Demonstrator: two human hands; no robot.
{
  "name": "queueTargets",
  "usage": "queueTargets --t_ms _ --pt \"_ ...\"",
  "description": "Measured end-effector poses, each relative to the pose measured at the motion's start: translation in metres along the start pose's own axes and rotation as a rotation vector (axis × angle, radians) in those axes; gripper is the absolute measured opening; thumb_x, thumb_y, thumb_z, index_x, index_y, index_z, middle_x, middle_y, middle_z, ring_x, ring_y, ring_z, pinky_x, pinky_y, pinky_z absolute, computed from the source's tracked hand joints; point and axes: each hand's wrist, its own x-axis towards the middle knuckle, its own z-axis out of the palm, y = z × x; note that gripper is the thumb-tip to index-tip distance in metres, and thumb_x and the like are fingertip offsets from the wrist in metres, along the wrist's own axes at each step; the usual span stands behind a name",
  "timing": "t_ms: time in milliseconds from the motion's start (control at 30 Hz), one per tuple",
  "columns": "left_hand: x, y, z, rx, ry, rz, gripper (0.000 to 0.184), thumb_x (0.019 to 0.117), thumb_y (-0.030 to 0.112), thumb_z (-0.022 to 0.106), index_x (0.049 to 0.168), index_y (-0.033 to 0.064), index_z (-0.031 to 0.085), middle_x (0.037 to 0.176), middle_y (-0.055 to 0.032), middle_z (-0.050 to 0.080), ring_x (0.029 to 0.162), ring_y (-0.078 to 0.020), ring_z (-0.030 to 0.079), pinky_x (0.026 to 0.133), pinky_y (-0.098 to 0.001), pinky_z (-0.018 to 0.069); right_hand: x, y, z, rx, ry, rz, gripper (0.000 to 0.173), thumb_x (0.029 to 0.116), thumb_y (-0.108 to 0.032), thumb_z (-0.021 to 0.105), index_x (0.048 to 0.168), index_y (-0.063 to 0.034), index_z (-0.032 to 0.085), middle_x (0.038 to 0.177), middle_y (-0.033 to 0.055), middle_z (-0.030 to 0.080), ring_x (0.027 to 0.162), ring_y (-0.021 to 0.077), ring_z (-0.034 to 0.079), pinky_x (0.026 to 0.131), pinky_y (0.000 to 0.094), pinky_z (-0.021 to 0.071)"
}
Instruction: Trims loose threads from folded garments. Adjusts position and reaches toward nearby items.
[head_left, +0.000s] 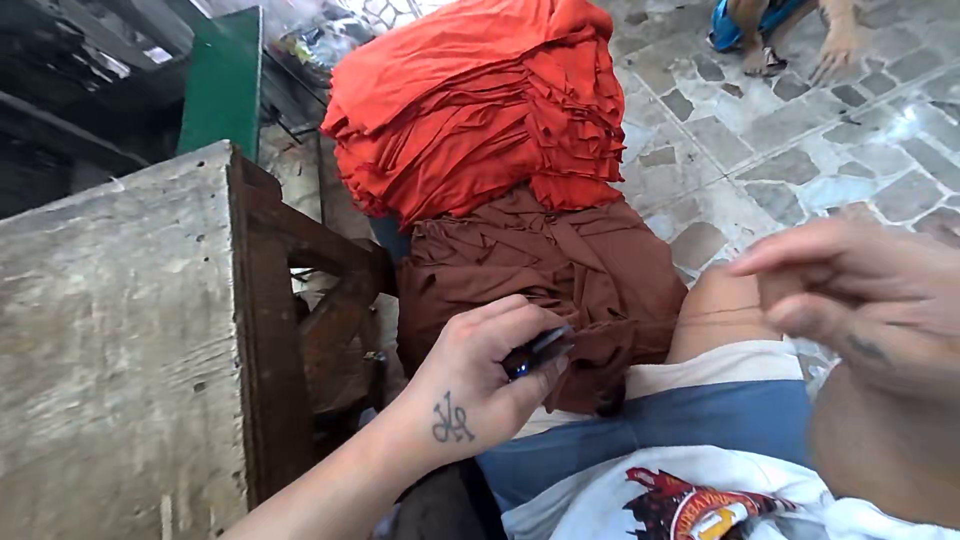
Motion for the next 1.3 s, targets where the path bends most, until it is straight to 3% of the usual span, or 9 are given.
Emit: queueTargets --t_ms 167,300,533,667,700,800,933,1133,1300 --pt "0.0 0.001 0.001 0.034 -0.009 0.053 0.018 0.0967 0.018 0.063 0.105 0.0067 0.073 0.098 0.0007 0.071 0.091 0.0013 0.064 0.078 -0.0137 0.0531 0.024 -0.01 0.044 -0.144 -0.254 -0.158 0.058 0.0999 -0.056 0.056 0.131 -0.0096 0.068 0.061 -0.0085 0.048 0.051 -0.0032 0.039 0.047 0.0143 0.0313" --pt "0.0 0.003 -0.001 0.145 -0.012 0.091 0.019 0.0974 0.021 0.062 0.107 0.0089 0.073 0.092 0.0006 0.068 0.085 0.0 0.061 0.075 -0.0153 0.0496 0.038 0.002 0.052 -0.155 -0.406 -0.268 0.026 0.1015 -0.027 0.055 0.097 -0.0113 0.075 0.077 -0.004 0.07 0.069 0.0014 0.064 0.061 0.0196 0.0508" --pt "0.0 0.001 0.003 0.155 -0.028 0.043 0.022 0.098 0.025 0.06 0.107 0.0118 0.074 0.096 0.0042 0.071 0.084 0.0012 0.062 0.073 -0.0184 0.0497 0.039 -0.005 0.016 -0.217 -0.421 -0.253 0.031 0.1064 -0.026 0.048 0.092 -0.0133 0.072 0.072 -0.0094 0.063 0.066 -0.0058 0.056 0.057 0.0128 0.0436" --pt "-0.001 0.0 0.004 0.046 -0.048 0.001 0.023 0.1001 0.027 0.06 0.108 0.0105 0.074 0.098 0.0051 0.071 0.085 0.0029 0.062 0.074 -0.0171 0.0506 0.044 -0.004 0.03 0.082 -0.314 -0.207 0.028 0.1059 -0.026 0.056 0.093 -0.0091 0.074 0.101 -0.0021 0.068 0.092 -0.0003 0.064 0.079 0.0146 0.0547" --pt "-0.001 0.0 0.004 0.029 -0.055 -0.004 0.023 0.1005 0.028 0.06 0.108 0.01 0.074 0.099 0.0046 0.071 0.086 0.0028 0.062 0.074 -0.0172 0.051 0.045 0.0 0.038 0.204 -0.312 -0.186 0.028 0.1069 -0.024 0.055 0.094 -0.0061 0.071 0.103 -0.0001 0.07 0.091 0.0008 0.066 0.078 0.0166 0.0575" --pt "-0.001 0.0 0.0 0.06 -0.054 -0.041 0.026 0.0998 0.03 0.061 0.112 0.0099 0.072 0.097 0.0046 0.071 0.081 0.0032 0.062 0.071 -0.0157 0.0522 0.043 0.008 0.056 0.378 -0.33 -0.107 0.033 0.1101 -0.026 0.048 0.098 -0.0029 0.068 0.083 -0.0017 0.07 0.068 -0.0011 0.065 0.062 0.0153 0.0572" --pt "-0.001 0.005 -0.01 0.219 0.017 -0.102 0.034 0.0955 0.04 0.058 0.116 0.0127 0.061 0.078 0.0089 0.058 0.061 0.0052 0.048 0.052 -0.0141 0.0413 0.042 0.009 0.064 0.438 -0.281 -0.096 0.032 0.1107 -0.026 0.046 0.096 -0.0039 0.064 0.076 -0.0044 0.065 0.065 -0.0025 0.062 0.058 0.013 0.0549" --pt "-0.002 0.009 -0.011 0.071 -0.044 -0.01 0.029 0.1024 0.032 0.058 0.117 0.009 0.07 0.099 0.0048 0.071 0.086 0.0034 0.064 0.073 -0.0151 0.0552 0.042 0.007 0.066 0.424 -0.243 -0.105 0.031 0.1107 -0.027 0.046 0.098 -0.0039 0.063 0.072 -0.005 0.063 0.062 -0.0023 0.062 0.057 0.0132 0.0547" --pt "-0.002 0.005 -0.001 0.077 -0.065 0.101 0.03 0.1033 0.033 0.058 0.116 0.0086 0.071 0.1 0.002 0.072 0.087 -0.0002 0.063 0.077 -0.0214 0.052 0.041 0.004 0.074 0.492 -0.25 -0.083 0.03 0.1106 -0.026 0.046 0.098 -0.0044 0.062 0.073 -0.0049 0.061 0.064 -0.0033 0.061 0.059 0.0123 0.0542"
